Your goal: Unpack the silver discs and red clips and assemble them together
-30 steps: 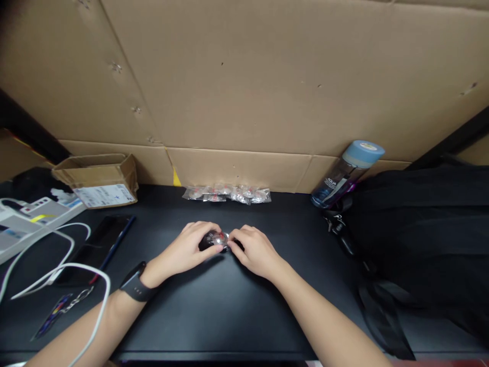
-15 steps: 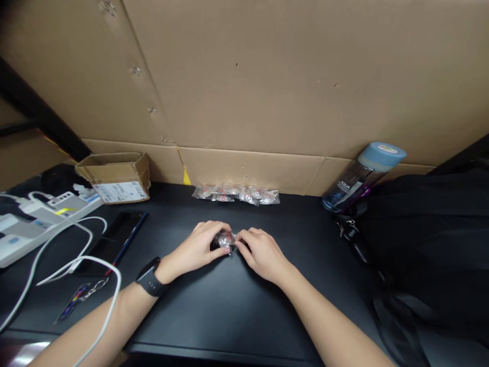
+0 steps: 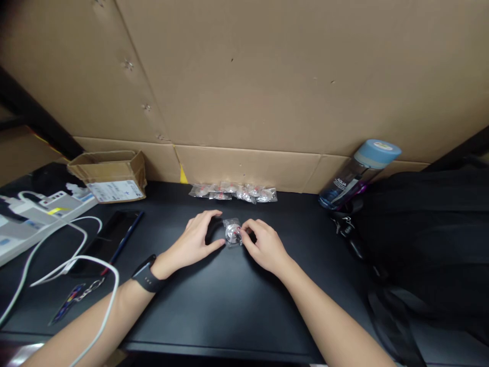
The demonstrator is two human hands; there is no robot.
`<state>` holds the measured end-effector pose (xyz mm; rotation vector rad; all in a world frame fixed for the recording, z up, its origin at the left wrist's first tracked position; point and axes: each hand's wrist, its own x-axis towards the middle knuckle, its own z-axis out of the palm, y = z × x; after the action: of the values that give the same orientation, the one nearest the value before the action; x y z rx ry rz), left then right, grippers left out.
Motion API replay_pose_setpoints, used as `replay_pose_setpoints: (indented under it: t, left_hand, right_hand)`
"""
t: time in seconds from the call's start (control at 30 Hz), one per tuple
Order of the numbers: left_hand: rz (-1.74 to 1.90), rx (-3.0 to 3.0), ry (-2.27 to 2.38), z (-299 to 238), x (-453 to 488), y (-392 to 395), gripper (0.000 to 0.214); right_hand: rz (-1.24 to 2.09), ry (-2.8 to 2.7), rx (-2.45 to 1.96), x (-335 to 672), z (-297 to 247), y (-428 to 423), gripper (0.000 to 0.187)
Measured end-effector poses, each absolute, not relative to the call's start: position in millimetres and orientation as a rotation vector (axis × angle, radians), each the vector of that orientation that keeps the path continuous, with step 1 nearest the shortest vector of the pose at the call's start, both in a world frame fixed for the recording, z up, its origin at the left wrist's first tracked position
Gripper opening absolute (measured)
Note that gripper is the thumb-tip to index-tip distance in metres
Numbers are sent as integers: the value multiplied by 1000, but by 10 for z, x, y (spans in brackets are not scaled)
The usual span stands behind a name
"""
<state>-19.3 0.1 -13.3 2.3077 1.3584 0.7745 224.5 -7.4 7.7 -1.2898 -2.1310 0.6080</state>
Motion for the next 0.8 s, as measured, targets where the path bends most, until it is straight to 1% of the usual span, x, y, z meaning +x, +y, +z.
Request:
replay_pose_setpoints:
  t: [0.13, 0.17, 0.27, 0.37, 0.43, 0.67, 0.8]
  left_hand:
    - [751, 2379, 1299, -48, -202, 11, 18]
    - [709, 2431, 1234, -17, -210, 7, 16]
    - [605, 2565, 1057, 60, -236, -17, 33]
    - [537, 2622, 989, 71, -249, -40, 54]
    - [495, 2634, 973, 46, -245, -49, 63]
    - [441, 2623, 998, -6, -180, -86, 74]
    - [416, 2629, 987, -21, -165, -102, 73]
  right_hand:
    - [610, -2098, -1302, 2246, 72, -62, 13]
    - [603, -2088, -1307, 2248, 73, -59, 13]
    - [591, -2057, -1322, 2266, 76, -44, 13]
    - [615, -2038, -1319, 2290, 80, -32, 13]
    - [620, -2035, -1320, 2299, 80, -28, 14]
    - [644, -1998, -1335, 2302, 87, -24, 12]
    - [713, -1942, -1345, 2322, 79, -1, 14]
